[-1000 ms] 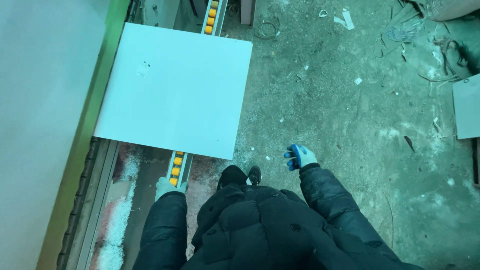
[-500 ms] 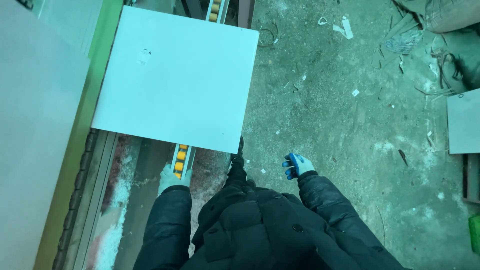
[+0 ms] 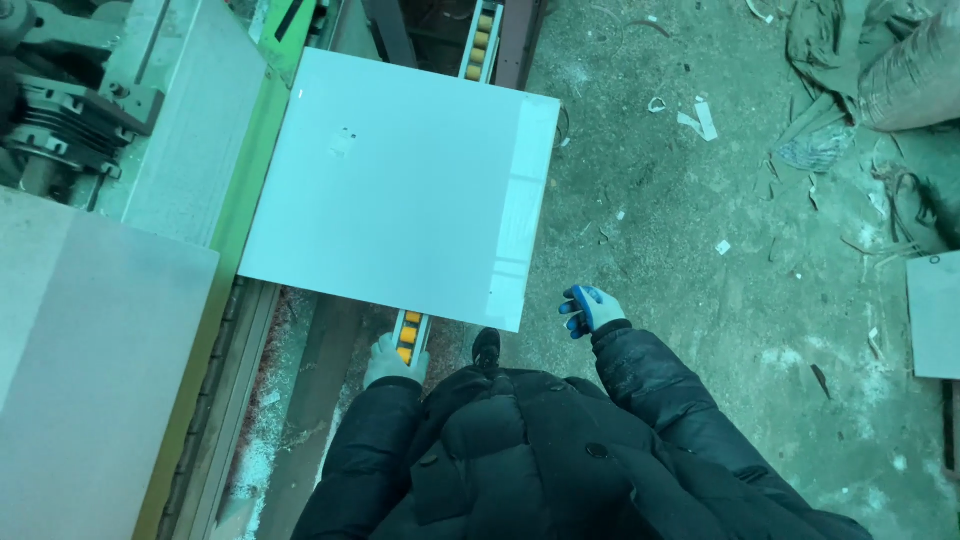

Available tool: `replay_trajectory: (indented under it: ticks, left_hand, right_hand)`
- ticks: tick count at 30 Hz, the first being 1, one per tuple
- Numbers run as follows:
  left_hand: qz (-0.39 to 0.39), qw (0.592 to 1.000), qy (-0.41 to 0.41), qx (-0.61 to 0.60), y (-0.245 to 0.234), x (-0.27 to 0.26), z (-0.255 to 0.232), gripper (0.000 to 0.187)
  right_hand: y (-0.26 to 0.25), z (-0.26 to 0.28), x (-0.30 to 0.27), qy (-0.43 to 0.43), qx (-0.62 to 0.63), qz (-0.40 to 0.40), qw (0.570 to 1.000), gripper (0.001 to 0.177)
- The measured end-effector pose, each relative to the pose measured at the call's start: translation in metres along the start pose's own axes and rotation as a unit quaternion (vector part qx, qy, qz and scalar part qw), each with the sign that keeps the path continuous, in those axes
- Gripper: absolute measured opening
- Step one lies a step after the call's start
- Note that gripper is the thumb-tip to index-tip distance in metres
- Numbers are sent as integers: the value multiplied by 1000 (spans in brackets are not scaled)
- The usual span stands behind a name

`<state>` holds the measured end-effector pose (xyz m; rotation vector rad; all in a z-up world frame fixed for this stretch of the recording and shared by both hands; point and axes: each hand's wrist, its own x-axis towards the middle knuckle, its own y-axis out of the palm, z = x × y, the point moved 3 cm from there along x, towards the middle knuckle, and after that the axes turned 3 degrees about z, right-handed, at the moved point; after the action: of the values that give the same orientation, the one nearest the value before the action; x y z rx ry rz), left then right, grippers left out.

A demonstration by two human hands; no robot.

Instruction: The person carries a white board to a cutting machine, positions it on the conveyor, and cuts it. They then use a utility knife to score the board's edge and repeat the process with another board.

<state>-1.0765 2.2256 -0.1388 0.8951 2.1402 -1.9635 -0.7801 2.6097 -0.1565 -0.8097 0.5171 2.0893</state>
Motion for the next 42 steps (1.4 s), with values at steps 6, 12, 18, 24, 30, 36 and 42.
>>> replay_trajectory:
  ticks: [6,12,18,24,30,36,42]
  left_hand:
    - [61,998,-3,-7,-21,18,-26,98]
    - [86,996,5,-37,-34,46,-61,100]
    - [59,996,-9,-68,-55,83,-113,96]
    - [21,994,-66,-82,-71,146,-189,103]
    - [-11,766,-95,-635,-106,232,-294,105]
    - [-26,877,-147,-458,-95,315,-354,123]
    - [-16,921,-182,-344,-109,338,-367,116]
  right_hand:
    - [28,34,52,14,-12,26,999,44]
    - [32,67,109,14,-14,35,999,45]
    - [25,96,197,51,9,56,997,49]
    - [13,179,321,20,-23,95,995,46]
    - [50,339,329,23,-143,67,987,91]
    - [63,397,339,-24,-104,78,991,107]
    - [57,383,350,0,6,80,997,79]
